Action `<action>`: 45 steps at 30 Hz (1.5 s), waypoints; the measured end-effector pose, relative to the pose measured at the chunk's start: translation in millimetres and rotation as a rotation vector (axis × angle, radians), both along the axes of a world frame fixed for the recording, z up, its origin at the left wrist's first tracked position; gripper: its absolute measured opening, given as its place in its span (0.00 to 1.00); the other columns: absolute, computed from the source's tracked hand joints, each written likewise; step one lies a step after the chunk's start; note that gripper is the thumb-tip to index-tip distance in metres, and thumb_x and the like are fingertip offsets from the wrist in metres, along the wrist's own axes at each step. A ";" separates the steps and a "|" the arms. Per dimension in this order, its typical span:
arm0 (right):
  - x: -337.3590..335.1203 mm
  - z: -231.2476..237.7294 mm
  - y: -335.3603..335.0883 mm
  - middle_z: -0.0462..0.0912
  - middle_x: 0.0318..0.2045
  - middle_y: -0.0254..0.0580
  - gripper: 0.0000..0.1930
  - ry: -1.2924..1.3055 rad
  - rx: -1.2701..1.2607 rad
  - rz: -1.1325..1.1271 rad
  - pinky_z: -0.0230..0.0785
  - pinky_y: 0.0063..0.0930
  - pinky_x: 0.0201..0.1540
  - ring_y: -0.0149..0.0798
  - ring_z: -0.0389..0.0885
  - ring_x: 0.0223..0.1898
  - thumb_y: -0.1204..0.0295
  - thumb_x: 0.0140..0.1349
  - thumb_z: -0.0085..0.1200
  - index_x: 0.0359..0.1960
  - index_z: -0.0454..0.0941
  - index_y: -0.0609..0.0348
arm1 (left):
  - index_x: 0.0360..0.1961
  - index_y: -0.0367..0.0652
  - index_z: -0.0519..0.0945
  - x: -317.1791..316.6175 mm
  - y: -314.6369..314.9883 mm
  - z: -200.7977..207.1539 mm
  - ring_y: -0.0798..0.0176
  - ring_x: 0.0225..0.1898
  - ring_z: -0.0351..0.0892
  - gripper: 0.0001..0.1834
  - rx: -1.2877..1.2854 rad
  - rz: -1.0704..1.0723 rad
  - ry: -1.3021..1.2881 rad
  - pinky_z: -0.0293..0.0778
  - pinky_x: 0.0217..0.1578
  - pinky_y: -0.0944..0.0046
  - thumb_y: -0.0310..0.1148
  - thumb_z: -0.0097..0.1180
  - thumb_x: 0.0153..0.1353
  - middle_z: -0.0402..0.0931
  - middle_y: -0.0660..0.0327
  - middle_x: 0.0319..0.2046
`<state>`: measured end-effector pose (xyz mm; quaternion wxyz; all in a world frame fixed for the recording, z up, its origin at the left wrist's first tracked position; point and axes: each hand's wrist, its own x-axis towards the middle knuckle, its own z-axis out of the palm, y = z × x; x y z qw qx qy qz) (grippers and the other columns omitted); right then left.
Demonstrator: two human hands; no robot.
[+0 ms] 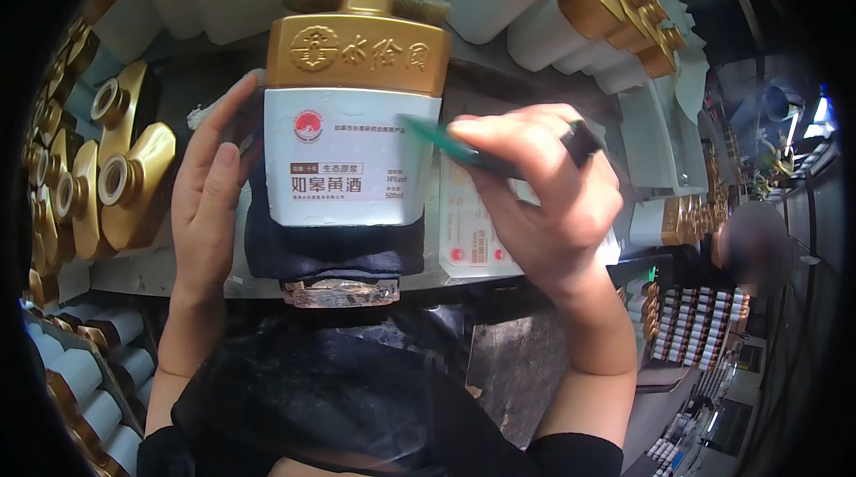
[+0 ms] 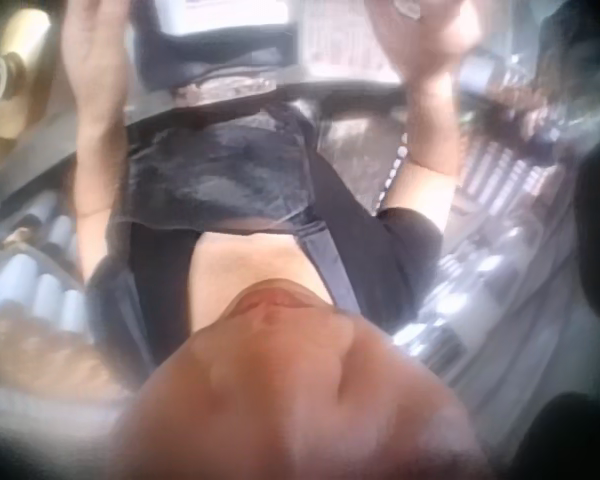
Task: The person applies adhesive labels to white bottles with gold caps. They pick up a bottle, align a label from a sheet, smooth it onto the surface, and use a green plastic scraper to press it down firmly. The person then places the labeled bottle on a nearby table and repeats the process with another bottle.
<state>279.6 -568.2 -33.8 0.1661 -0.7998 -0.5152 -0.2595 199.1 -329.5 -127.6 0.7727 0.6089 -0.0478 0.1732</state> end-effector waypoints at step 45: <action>189.1 -146.5 -173.4 0.83 0.41 0.44 0.14 0.559 -0.449 -0.422 0.72 0.39 0.48 0.47 0.81 0.44 0.59 0.65 0.51 0.48 0.79 0.48 | 0.63 0.34 0.65 14.9 -5.8 5.4 0.65 0.53 0.77 0.21 0.140 0.325 0.187 0.73 0.54 0.65 0.27 0.43 0.71 0.73 0.52 0.55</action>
